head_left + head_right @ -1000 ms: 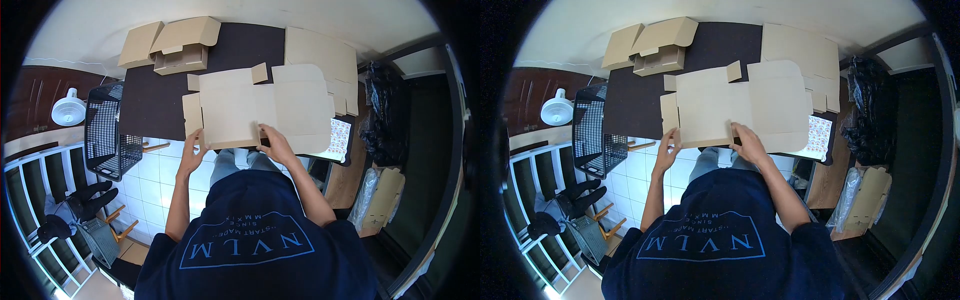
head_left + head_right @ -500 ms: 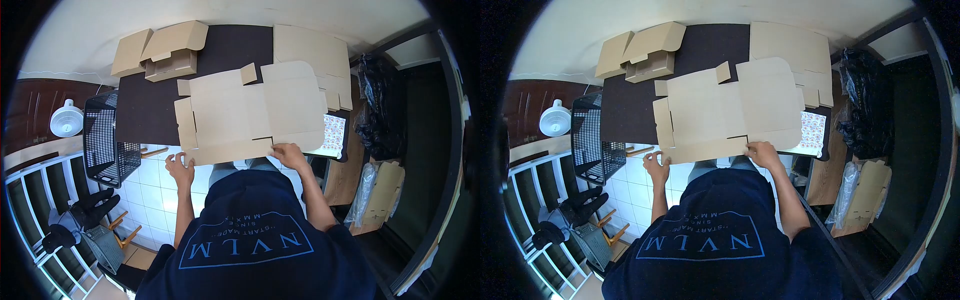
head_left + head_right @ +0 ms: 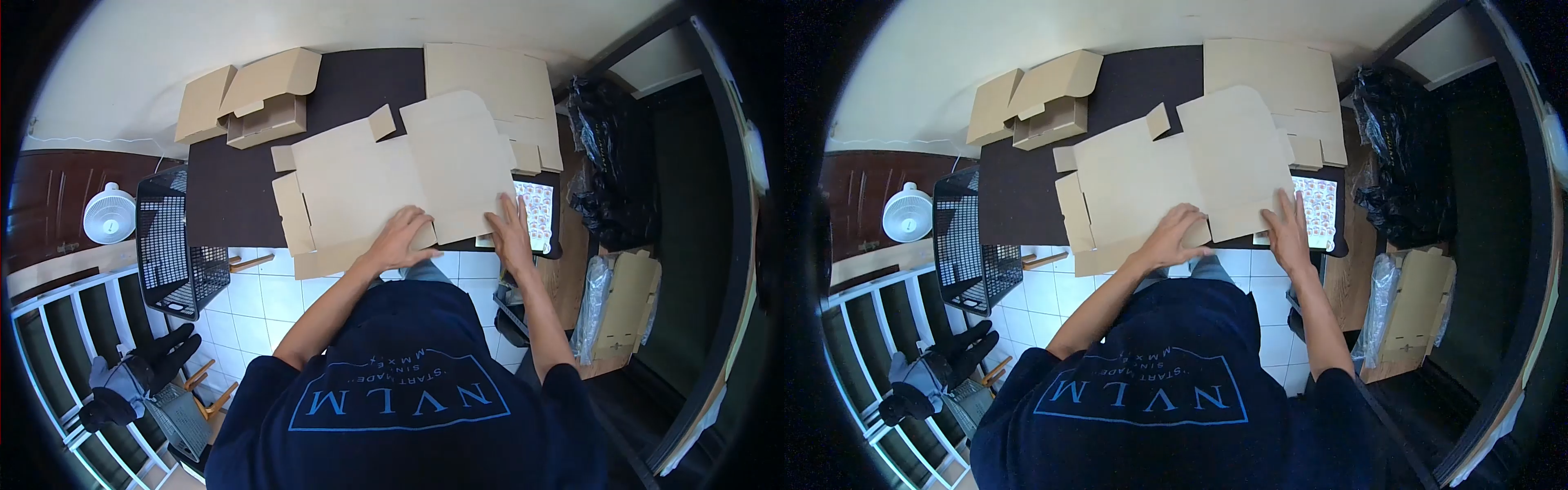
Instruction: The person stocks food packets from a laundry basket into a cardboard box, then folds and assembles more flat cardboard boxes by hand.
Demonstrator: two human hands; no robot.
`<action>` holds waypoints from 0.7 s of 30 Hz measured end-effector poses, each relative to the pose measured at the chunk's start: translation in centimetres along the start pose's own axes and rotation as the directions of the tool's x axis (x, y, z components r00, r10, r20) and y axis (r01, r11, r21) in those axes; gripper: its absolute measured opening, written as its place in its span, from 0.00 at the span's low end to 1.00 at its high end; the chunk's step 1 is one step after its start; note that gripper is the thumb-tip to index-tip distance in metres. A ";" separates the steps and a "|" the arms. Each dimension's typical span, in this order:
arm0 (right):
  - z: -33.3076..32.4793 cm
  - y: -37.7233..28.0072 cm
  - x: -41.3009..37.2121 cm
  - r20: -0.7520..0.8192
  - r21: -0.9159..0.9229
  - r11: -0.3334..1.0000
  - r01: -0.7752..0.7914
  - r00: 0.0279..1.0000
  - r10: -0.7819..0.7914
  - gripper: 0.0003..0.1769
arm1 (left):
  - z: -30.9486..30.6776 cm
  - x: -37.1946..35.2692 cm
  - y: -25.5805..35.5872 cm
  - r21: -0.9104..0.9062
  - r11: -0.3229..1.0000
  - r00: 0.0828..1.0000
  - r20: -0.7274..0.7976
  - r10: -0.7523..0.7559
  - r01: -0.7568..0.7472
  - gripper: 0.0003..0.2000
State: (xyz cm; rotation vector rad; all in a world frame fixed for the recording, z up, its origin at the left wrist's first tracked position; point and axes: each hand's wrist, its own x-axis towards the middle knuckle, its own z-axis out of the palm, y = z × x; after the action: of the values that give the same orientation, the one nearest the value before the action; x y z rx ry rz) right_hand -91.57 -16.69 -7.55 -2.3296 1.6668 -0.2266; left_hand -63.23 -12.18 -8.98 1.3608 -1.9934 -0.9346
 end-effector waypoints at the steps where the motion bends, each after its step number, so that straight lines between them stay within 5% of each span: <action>1: -0.5 0.5 0.3 0.002 0.099 0.994 0.040 0.999 -0.041 0.23 | 0.2 0.3 0.0 0.087 0.996 0.999 0.045 0.029 -0.033 0.29; 3: -1.4 0.8 0.7 -0.001 0.208 0.974 0.089 0.996 -0.091 0.15 | 0.6 0.5 0.1 0.126 0.992 0.999 0.054 -0.004 -0.003 0.29; 8: -0.7 0.6 4.4 -0.047 0.276 0.954 0.118 0.993 -0.110 0.15 | 1.6 2.7 -0.8 0.114 0.984 0.990 0.039 -0.139 0.134 0.24; 10: -0.3 -0.2 5.5 -0.139 0.363 0.932 -0.019 0.988 0.074 0.16 | 2.6 3.8 -2.3 -0.070 0.972 0.969 -0.093 -0.230 0.224 0.18; 11: 0.5 -0.3 5.7 -0.240 0.281 0.959 -0.041 0.964 0.112 0.29 | 2.9 4.2 -2.9 -0.068 0.973 0.969 -0.093 -0.228 0.222 0.18; 12: 1.1 -0.5 5.9 -0.244 0.280 0.959 -0.038 0.963 0.110 0.29 | 2.7 4.7 -3.1 -0.069 0.948 0.947 -0.064 -0.315 0.311 0.18; 14: 2.2 -1.0 6.0 -0.412 0.449 0.872 -0.196 0.821 0.396 0.44 | 2.5 5.2 -3.5 -0.072 0.913 0.914 -0.040 -0.404 0.401 0.17; 15: 2.8 -1.2 6.0 -0.420 0.349 0.866 -0.357 0.766 0.486 0.51 | 2.0 5.5 -3.2 -0.098 0.875 0.879 0.001 -0.477 0.475 0.18; 16: 3.2 -1.1 6.2 -0.421 0.348 0.868 -0.355 0.768 0.483 0.51 | 1.6 5.8 -3.0 -0.120 0.829 0.837 0.046 -0.545 0.546 0.19; 17: 3.5 -0.8 6.2 -0.106 0.720 0.543 -0.432 0.705 0.702 0.48 | 1.5 6.0 -3.1 -0.123 0.828 0.837 0.046 -0.546 0.547 0.19; 18: 3.7 -0.7 6.1 0.274 0.881 0.069 -0.467 0.625 0.731 0.45 | 1.7 6.0 -3.5 -0.149 0.829 0.841 0.045 -0.539 0.540 0.17; 19: 5.1 -0.7 6.5 0.302 0.934 -0.115 -0.338 0.576 0.759 0.34 | 2.0 6.0 -3.9 -0.173 0.830 0.846 0.044 -0.531 0.530 0.15; 20: 5.8 -0.1 6.4 0.300 0.935 -0.114 -0.336 0.575 0.761 0.34 | 2.4 6.0 -4.2 -0.173 0.832 0.848 0.046 -0.529 0.528 0.15; 21: 5.6 0.0 6.2 0.374 0.921 -0.199 -0.334 0.622 0.688 0.26 | 2.6 6.0 -4.1 -0.195 0.886 0.889 -0.106 -0.446 0.421 0.15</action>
State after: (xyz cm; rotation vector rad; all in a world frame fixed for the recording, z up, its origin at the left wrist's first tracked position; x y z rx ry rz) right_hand -88.01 -21.90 -13.05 -0.3786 1.5404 -1.1252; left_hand -64.95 -18.17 -13.51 1.7617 -1.4847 -1.1286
